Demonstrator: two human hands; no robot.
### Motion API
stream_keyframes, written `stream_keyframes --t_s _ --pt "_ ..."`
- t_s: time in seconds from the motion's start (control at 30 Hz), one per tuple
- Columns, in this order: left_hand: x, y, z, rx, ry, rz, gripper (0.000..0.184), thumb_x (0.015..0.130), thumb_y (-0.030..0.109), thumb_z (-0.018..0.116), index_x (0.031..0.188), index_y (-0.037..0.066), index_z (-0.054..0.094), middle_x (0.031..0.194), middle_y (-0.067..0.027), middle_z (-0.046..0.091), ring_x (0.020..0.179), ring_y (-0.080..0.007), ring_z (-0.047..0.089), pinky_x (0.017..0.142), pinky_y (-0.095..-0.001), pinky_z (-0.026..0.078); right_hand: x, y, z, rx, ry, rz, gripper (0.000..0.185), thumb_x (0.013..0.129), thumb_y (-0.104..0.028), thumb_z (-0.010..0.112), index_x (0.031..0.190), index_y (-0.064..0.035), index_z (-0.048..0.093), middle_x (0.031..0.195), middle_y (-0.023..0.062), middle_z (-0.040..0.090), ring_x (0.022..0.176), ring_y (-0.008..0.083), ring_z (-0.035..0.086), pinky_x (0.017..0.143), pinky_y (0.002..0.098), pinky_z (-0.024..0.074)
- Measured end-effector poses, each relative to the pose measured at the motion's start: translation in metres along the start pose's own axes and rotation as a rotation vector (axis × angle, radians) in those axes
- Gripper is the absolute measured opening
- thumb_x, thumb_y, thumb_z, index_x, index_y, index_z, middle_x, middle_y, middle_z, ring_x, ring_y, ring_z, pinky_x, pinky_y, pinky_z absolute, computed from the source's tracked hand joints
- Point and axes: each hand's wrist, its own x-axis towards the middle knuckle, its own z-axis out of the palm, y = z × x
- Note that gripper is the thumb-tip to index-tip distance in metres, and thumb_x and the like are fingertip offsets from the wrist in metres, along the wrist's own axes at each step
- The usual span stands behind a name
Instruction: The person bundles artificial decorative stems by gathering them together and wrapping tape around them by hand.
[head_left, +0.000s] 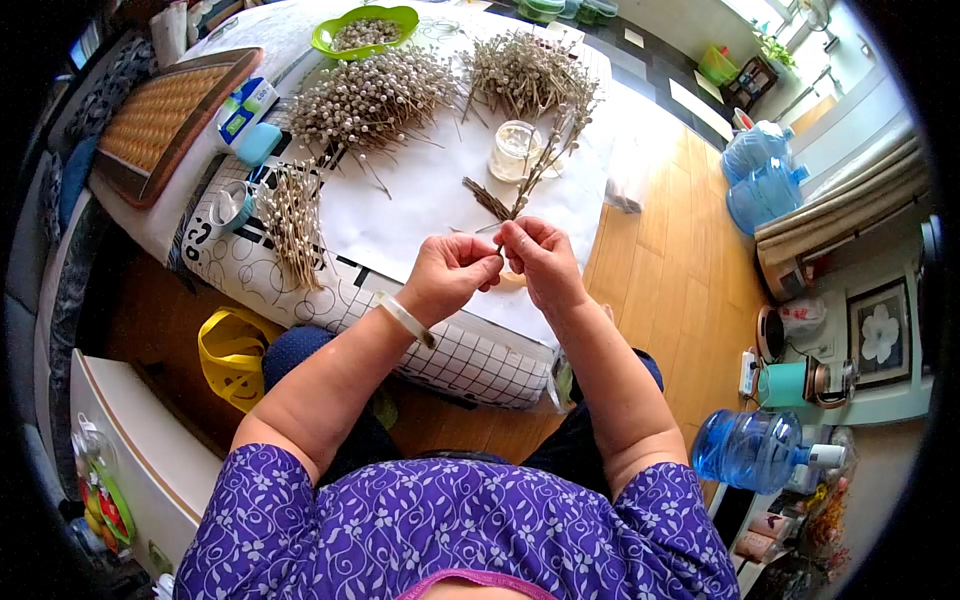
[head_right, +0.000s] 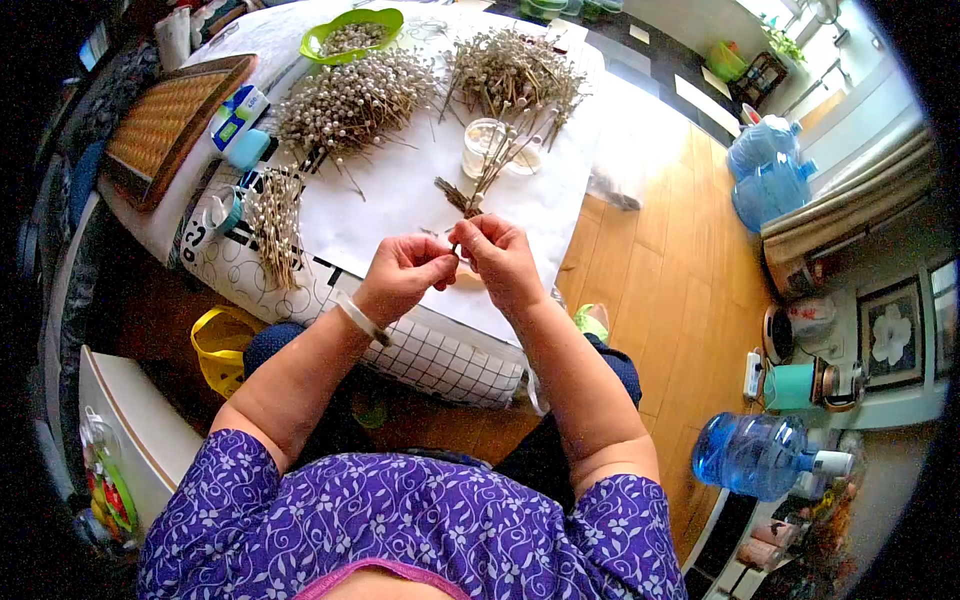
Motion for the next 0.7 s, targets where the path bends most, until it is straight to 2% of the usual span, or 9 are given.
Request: stream_keyframes --t_s 0.1,0.27,0.4,0.57,0.7 --pt "0.000 -0.001 -0.001 0.042 -0.008 -0.001 0.010 0.080 0.008 0.058 0.074 0.000 0.059 0.064 -0.0038 0.058 0.056 -0.0081 0.052 0.053 -0.0204 0.044 0.001 0.000 0.000 0.020 0.002 -0.036 0.021 0.081 -0.022 0.058 0.075 -0.0020 0.061 0.059 -0.0017 0.051 0.050 0.0046 0.042 0.045 0.0174 0.0312" --pt "-0.003 0.001 -0.001 0.076 0.025 -0.038 0.010 0.080 0.009 0.058 0.074 0.000 0.059 0.064 -0.0038 0.058 0.056 -0.0076 0.052 0.052 -0.0200 0.044 0.005 -0.007 -0.003 -0.076 0.022 0.052 0.022 0.081 -0.023 0.059 0.077 -0.0015 0.061 0.060 -0.0012 0.052 0.051 0.0045 0.042 0.045 0.0181 0.0320" --pt "-0.003 0.002 0.000 0.116 0.004 -0.048 0.011 0.079 0.010 0.059 0.074 0.001 0.059 0.064 -0.0035 0.058 0.056 -0.0074 0.052 0.052 -0.0199 0.043 0.007 -0.007 -0.005 -0.070 0.060 -0.009 0.022 0.080 -0.023 0.060 0.075 -0.0016 0.061 0.059 -0.0009 0.052 0.050 0.0042 0.041 0.044 0.0179 0.0309" --pt "-0.004 -0.003 0.001 0.163 -0.012 -0.017 0.011 0.079 0.009 0.058 0.073 0.000 0.058 0.064 -0.0034 0.058 0.056 -0.0073 0.052 0.052 -0.0194 0.042 0.008 -0.008 -0.015 -0.089 -0.004 0.042 0.021 0.078 -0.023 0.062 0.074 -0.0027 0.060 0.059 -0.0009 0.052 0.049 0.0043 0.040 0.043 0.0177 0.0291" --pt "-0.004 -0.003 0.002 0.184 -0.032 -0.024 0.012 0.081 0.011 0.058 0.077 -0.001 0.059 0.067 -0.0042 0.059 0.059 -0.0082 0.054 0.056 -0.0204 0.044 0.004 -0.013 -0.008 -0.055 0.025 -0.013 0.022 0.077 -0.024 0.063 0.071 -0.0032 0.060 0.058 -0.0017 0.051 0.050 0.0038 0.041 0.044 0.0179 0.0291"
